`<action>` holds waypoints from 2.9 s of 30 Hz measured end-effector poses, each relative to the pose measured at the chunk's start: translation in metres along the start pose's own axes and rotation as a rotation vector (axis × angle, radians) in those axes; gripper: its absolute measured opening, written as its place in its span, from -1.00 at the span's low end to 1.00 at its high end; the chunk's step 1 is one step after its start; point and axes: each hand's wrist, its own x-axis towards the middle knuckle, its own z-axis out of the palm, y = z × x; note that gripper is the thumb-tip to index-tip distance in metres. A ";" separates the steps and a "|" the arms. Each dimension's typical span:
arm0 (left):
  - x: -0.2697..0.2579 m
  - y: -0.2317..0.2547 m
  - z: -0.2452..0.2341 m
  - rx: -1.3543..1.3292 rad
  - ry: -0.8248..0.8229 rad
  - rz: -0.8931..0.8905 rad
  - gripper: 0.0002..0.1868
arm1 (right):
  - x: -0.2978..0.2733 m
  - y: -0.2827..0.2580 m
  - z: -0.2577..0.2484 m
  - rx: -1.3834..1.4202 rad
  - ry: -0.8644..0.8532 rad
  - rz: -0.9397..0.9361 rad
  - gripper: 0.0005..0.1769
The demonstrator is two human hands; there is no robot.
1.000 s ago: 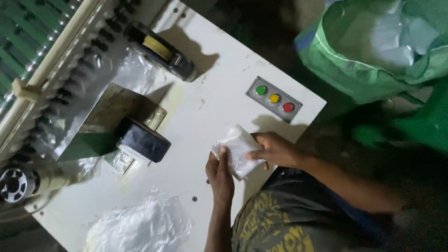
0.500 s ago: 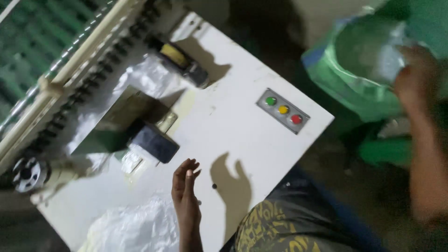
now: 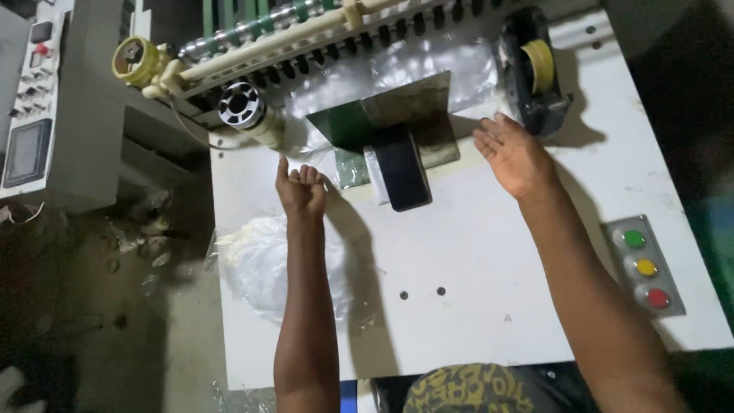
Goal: Folding and stacking small plastic bags on a work table
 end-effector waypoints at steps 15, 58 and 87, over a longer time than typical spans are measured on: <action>0.071 -0.015 0.096 0.623 0.260 0.078 -0.71 | 0.269 0.065 -0.013 -0.126 0.119 0.181 -0.50; -0.330 -0.007 0.061 1.365 -0.871 0.137 -0.68 | -0.233 -0.038 0.086 -1.406 -0.598 -0.087 0.05; -0.425 -0.046 -0.091 1.213 -0.882 -0.114 -0.65 | -0.313 0.012 0.008 -0.905 -0.775 0.603 -0.23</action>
